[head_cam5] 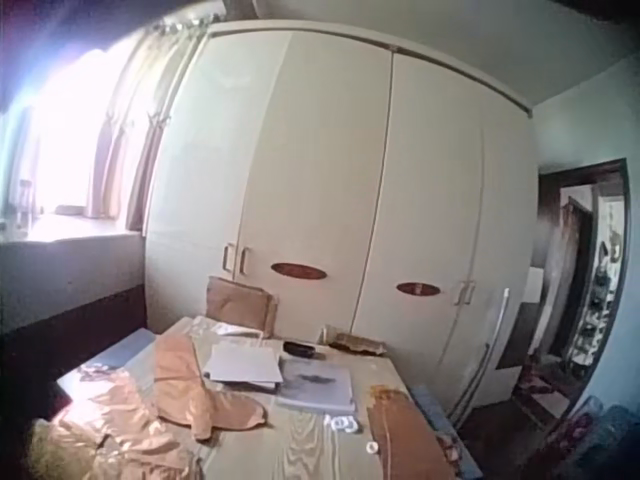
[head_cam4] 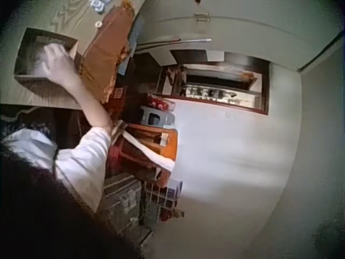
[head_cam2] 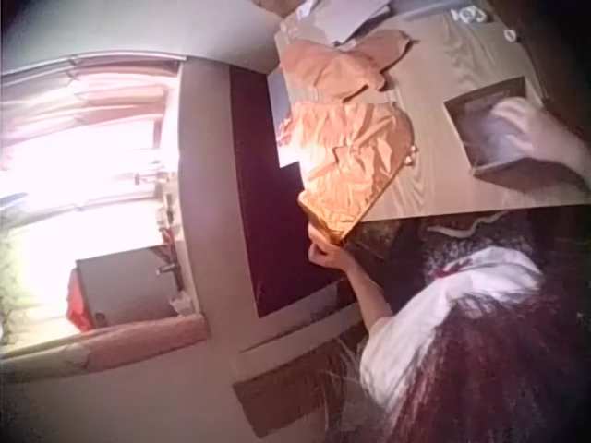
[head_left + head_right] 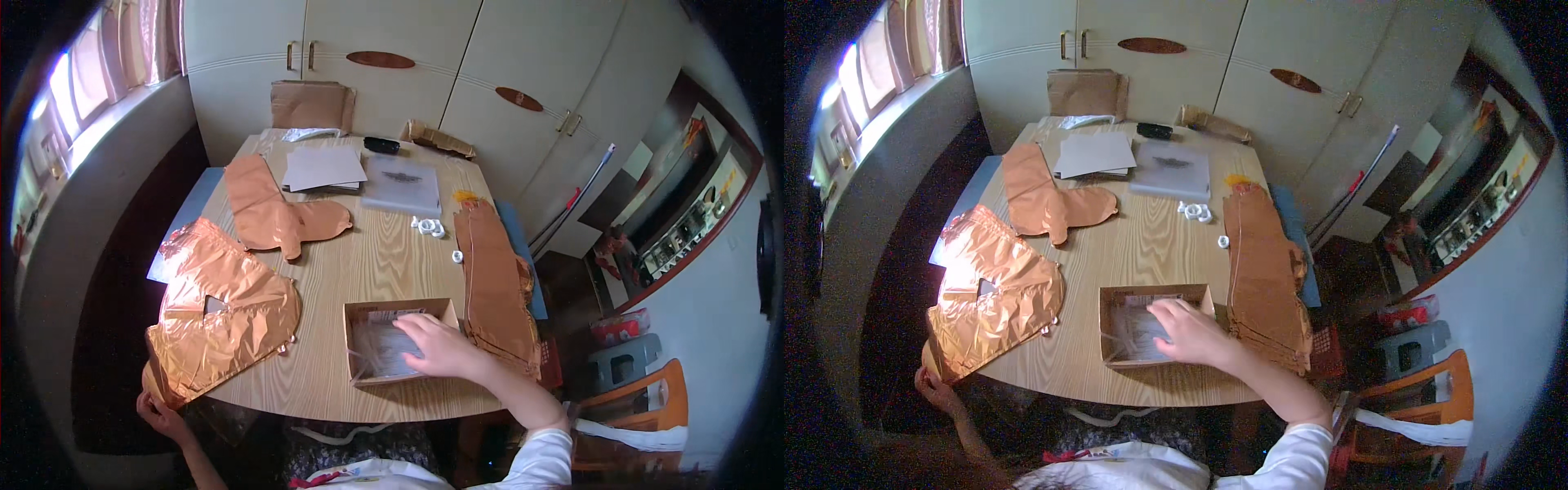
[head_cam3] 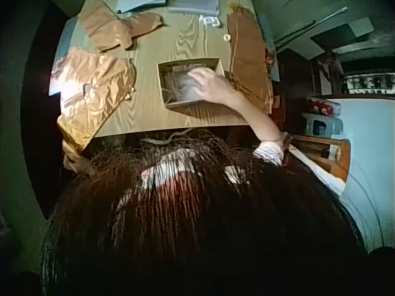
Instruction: Folding rose-gold foil balloons and placing them into plastic packaging sleeves with cardboard inserts.
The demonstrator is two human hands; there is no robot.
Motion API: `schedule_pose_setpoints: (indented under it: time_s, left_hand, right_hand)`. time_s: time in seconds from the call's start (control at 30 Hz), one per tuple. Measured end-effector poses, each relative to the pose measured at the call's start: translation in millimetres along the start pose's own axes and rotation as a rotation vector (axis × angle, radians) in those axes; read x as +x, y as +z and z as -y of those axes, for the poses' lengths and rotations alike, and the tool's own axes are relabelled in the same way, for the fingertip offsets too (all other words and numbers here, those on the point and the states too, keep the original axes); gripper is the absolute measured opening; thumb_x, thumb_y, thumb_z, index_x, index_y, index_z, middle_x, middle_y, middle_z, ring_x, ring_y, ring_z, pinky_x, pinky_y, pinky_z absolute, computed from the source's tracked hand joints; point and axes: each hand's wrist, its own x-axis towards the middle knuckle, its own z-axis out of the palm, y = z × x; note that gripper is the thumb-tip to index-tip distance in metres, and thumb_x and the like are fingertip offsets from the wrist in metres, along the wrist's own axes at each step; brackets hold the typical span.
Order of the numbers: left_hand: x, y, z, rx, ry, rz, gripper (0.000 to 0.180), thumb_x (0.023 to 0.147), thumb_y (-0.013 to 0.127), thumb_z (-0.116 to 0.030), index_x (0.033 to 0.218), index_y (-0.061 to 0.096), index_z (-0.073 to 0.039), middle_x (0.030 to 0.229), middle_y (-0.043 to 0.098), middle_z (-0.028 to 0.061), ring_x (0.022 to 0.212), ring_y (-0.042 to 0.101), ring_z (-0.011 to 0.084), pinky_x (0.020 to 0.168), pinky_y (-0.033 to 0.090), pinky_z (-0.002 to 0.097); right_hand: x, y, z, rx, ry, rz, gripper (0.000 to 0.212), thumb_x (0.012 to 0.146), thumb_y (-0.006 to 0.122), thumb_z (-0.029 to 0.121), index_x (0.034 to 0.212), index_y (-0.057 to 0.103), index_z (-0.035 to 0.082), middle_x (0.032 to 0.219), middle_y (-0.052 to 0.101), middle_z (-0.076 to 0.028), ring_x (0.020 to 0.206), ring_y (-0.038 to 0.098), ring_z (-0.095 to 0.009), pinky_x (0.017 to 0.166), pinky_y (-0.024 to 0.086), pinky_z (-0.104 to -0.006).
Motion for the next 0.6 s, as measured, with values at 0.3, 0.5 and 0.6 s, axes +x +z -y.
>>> schedule_pose_setpoints:
  time_s: [0.3, 0.5, 0.6]
  left_hand:
    - [-25, 38, -126, -0.021, 0.536, 0.209, 0.007, 0.09, 0.056, -0.004, 0.096, 0.054, -0.002, 0.105, 0.053, 0.0125, 0.1, 0.052, 0.0283, 0.09, 0.041, 0.0409]
    - [-53, 61, -163, -0.192, 0.514, 0.389, 0.01, 0.077, 0.06, 0.002, 0.085, 0.058, -0.003, 0.089, 0.057, 0.0124, 0.09, 0.054, 0.0314, 0.083, 0.043, 0.0404]
    - [-54, 68, -181, -0.25, 0.502, 0.462, 0.013, 0.075, 0.06, 0.004, 0.086, 0.059, -0.003, 0.089, 0.058, 0.0117, 0.088, 0.054, 0.0304, 0.082, 0.043, 0.039]
  right_hand:
    - [38, 29, -5, -0.194, 0.097, 0.257, 0.038, 0.074, 0.063, 0.019, 0.101, 0.052, -0.005, 0.104, 0.055, -0.021, 0.1, 0.055, -0.037, 0.088, 0.047, -0.0456]
    - [30, 12, 1, -0.143, 0.087, 0.115, 0.035, 0.075, 0.066, 0.015, 0.1, 0.05, -0.003, 0.093, 0.058, -0.022, 0.093, 0.061, -0.039, 0.082, 0.051, -0.046]
    - [29, 0, -3, -0.045, 0.151, 0.101, 0.037, 0.078, 0.066, 0.018, 0.103, 0.047, -0.001, 0.094, 0.059, -0.023, 0.092, 0.062, -0.04, 0.082, 0.051, -0.0465]
